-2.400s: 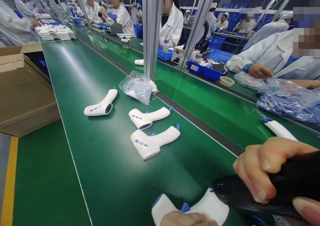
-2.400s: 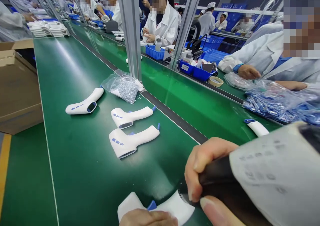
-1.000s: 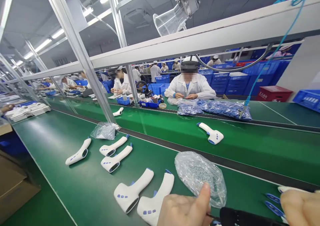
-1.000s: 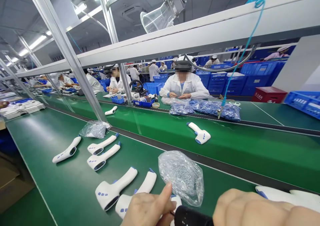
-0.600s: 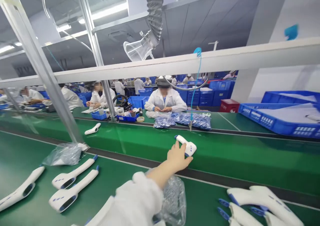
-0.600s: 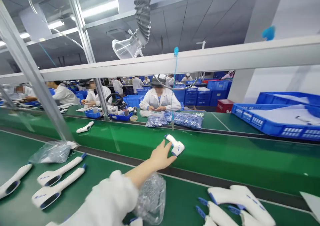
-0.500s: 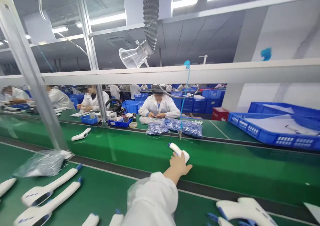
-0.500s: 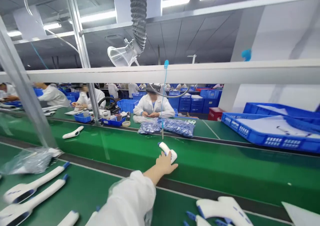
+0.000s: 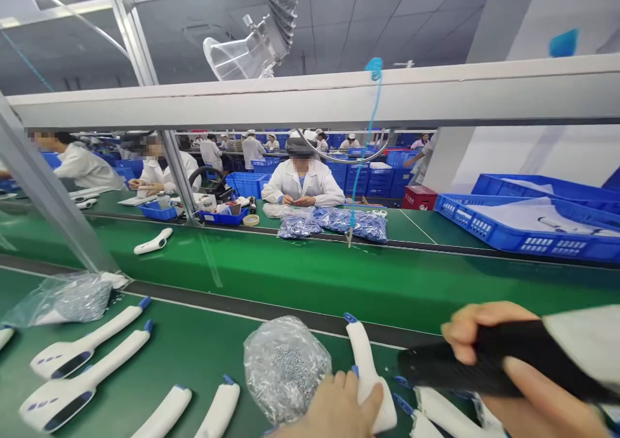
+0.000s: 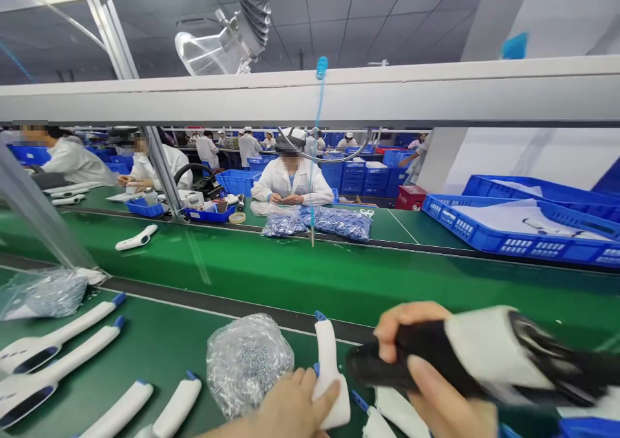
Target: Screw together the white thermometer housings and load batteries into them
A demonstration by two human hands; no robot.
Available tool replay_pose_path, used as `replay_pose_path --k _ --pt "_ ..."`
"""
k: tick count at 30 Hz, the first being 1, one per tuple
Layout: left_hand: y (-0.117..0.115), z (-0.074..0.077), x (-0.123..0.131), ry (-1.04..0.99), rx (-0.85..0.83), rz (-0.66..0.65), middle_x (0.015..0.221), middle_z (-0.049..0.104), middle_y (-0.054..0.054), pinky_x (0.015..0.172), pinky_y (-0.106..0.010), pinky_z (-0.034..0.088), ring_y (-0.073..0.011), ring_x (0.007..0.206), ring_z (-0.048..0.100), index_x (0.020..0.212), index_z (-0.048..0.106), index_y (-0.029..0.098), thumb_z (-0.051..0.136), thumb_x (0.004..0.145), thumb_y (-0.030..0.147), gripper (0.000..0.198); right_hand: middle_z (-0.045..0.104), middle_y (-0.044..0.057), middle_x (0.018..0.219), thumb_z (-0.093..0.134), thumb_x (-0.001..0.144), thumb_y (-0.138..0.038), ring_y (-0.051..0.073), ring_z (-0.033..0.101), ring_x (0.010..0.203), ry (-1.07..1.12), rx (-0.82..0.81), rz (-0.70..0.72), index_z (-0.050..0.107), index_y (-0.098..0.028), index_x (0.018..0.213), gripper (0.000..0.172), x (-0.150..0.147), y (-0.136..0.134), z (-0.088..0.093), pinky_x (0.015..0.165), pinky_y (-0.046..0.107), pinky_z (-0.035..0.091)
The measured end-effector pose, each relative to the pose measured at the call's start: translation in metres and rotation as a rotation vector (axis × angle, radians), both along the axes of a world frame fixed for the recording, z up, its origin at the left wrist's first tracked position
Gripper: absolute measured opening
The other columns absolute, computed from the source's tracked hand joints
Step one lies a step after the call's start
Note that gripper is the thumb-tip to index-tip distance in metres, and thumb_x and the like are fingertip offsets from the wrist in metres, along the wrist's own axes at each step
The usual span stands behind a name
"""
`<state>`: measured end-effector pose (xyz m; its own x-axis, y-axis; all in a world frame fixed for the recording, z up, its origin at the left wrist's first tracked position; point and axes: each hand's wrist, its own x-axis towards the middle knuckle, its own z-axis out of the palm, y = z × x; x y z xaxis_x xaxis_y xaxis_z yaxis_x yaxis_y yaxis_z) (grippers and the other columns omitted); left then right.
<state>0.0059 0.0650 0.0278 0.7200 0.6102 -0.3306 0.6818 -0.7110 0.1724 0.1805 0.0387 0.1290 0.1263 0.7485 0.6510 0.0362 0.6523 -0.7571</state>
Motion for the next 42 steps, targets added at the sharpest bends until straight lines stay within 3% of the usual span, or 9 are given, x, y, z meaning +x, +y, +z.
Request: replay_pose_path --k 3,7,11,18,22,29,36,42 --pt "-0.006 -0.012 0.001 -0.035 -0.036 0.002 0.118 0.051 -0.026 0.072 -0.048 0.045 -0.0377 0.099 0.055 0.138 0.028 0.022 0.047 0.083 0.048 0.064 0.051 0.006 0.08 0.065 0.09 -0.041 0.014 0.051 0.06 -0.056 0.025 0.118 0.052 -0.02 0.093 0.025 -0.025 0.03 -0.012 0.057 0.019 0.047" --pt "-0.007 -0.023 0.0 -0.125 0.0 0.056 0.116 0.053 -0.025 0.067 -0.046 0.047 -0.0381 0.093 0.057 0.136 0.033 0.027 0.05 0.081 0.047 0.061 0.051 0.007 0.084 0.064 0.091 -0.035 0.015 0.052 0.064 -0.073 0.022 0.112 0.051 -0.018 0.096 0.022 -0.04 0.058 -0.038 0.061 0.02 0.048" --pt "-0.008 -0.028 -0.001 -0.151 -0.005 0.116 0.118 0.051 -0.024 0.065 -0.044 0.046 -0.0386 0.091 0.058 0.134 0.032 0.033 0.051 0.08 0.047 0.059 0.051 0.007 0.086 0.063 0.091 -0.032 0.015 0.052 0.066 -0.088 0.035 0.098 0.05 -0.018 0.098 0.02 -0.045 0.072 -0.05 0.063 0.021 0.048" --pt "0.001 -0.027 -0.002 -0.143 -0.133 0.014 0.104 0.056 -0.023 0.059 -0.039 0.041 -0.0367 0.081 0.059 0.135 0.031 0.028 0.04 0.084 0.047 0.055 0.052 0.008 0.086 0.064 0.089 -0.029 0.017 0.054 0.069 -0.121 0.02 0.105 0.051 -0.017 0.096 0.02 -0.051 0.083 -0.058 0.062 0.02 0.049" --pt "0.002 -0.027 -0.002 -0.149 -0.126 0.008 0.107 0.055 -0.024 0.06 -0.039 0.04 -0.0369 0.082 0.059 0.134 0.033 0.028 0.041 0.084 0.047 0.054 0.053 0.009 0.085 0.065 0.089 -0.029 0.018 0.055 0.071 -0.126 -0.001 0.106 0.051 -0.017 0.097 0.021 -0.051 0.085 -0.06 0.062 0.019 0.05" --pt "0.0 -0.008 -0.005 -0.082 -0.134 0.015 0.114 0.053 -0.024 0.062 -0.039 0.042 -0.0361 0.088 0.058 0.136 0.029 0.028 0.042 0.085 0.044 0.054 0.052 0.008 0.085 0.066 0.088 -0.032 0.015 0.054 0.064 -0.105 0.003 0.12 0.052 -0.018 0.097 0.022 -0.047 0.082 -0.053 0.062 0.018 0.05" --pt "0.001 -0.017 -0.005 -0.139 -0.155 0.014 0.106 0.056 -0.023 0.059 -0.038 0.04 -0.035 0.084 0.059 0.135 0.032 0.028 0.042 0.084 0.046 0.054 0.053 0.008 0.084 0.065 0.088 -0.028 0.015 0.054 0.064 -0.146 -0.03 0.152 0.051 -0.017 0.096 0.02 -0.055 0.089 -0.056 0.061 0.018 0.05" --pt "0.001 -0.007 -0.007 -0.084 -0.243 0.016 0.12 0.047 -0.026 0.068 -0.042 0.039 -0.0386 0.097 0.055 0.139 0.023 0.027 0.036 0.089 0.041 0.053 0.054 0.008 0.08 0.065 0.085 -0.026 0.016 0.054 0.063 -0.197 -0.048 0.164 0.052 -0.015 0.093 0.019 -0.065 0.096 -0.055 0.058 0.018 0.049"
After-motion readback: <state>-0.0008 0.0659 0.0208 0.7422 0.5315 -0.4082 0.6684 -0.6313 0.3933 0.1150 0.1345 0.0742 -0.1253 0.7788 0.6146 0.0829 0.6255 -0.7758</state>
